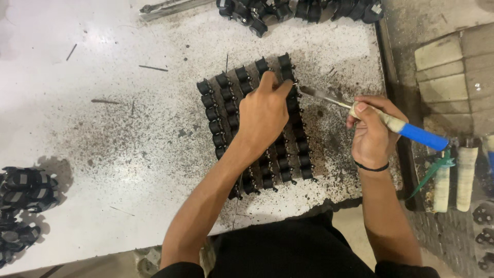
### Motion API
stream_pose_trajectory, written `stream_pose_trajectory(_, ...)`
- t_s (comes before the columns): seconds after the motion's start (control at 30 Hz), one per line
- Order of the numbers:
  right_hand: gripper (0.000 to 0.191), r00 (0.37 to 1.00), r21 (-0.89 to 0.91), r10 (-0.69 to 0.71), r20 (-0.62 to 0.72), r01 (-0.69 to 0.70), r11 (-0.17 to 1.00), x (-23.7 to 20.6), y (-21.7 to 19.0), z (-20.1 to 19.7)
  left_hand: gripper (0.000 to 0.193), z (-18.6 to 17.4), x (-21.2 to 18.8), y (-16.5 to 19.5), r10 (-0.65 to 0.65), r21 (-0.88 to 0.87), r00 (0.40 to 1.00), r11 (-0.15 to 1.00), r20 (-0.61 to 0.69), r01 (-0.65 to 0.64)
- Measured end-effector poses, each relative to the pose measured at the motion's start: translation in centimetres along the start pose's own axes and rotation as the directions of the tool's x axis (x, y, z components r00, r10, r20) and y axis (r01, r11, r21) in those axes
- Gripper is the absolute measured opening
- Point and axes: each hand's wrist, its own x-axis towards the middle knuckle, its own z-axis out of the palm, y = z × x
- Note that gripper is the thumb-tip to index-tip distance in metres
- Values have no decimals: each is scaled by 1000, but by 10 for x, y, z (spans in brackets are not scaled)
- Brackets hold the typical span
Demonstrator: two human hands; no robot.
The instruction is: The person uses a small handheld tool with a red cord to trim or finish each black plastic part arranged in a grid on the workbench, then moves parts from plastic trays and piles aside. The person then snaps the black plastic links together one at a time to build a connected strip of parts on the bench.
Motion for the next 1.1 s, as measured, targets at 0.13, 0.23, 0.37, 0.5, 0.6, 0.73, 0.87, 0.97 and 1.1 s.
stream_pose_trajectory(0.13, 13, 1000, -28, -15, 28, 16, 999, -1, 0, 2, 26, 22, -22, -16, -40, -38, 999, 998, 35, 41)
stream_pose_trajectory(0.23, 13, 1000, -38, -20, 23, 21, 999, -1, -1, 3, 23, 21, -22, -17, -46, -106, 999, 993, -3, 46)
stream_pose_trajectory(0.37, 12, 999, -47, -35, 33, 36, 998, 0, -1, 4, 20, 17, -20, -13, -81, -83, 997, 993, 5, 81)
stream_pose_trajectory(0.5, 11, 999, -24, -20, 43, 21, 999, 1, -1, 3, 20, 21, -17, -17, -66, -126, 998, 990, 6, 66)
stream_pose_trajectory(0.6, 11, 999, 1, 23, 37, -23, 1000, 3, 0, 1, 16, 25, -13, -23, -57, -186, 998, 981, 10, 58)
stream_pose_trajectory(0.73, 11, 999, 3, 32, 37, -32, 999, 4, 0, 1, 13, 25, -8, -26, -34, -201, 999, 979, -10, 32)
stream_pose_trajectory(0.87, 10, 998, 24, 58, 11, -58, 998, 5, -1, 3, 12, 25, -5, -21, -15, -118, 997, 993, 71, 23)
stream_pose_trajectory(0.97, 11, 998, -5, 61, -4, -61, 998, 4, -1, 4, 13, 26, -3, -17, -24, -55, 993, 998, 114, 30)
stream_pose_trajectory(1.1, 11, 999, -27, 51, -18, -52, 998, 4, -1, 5, 14, 26, -1, -16, -33, -44, 991, 998, 133, 39)
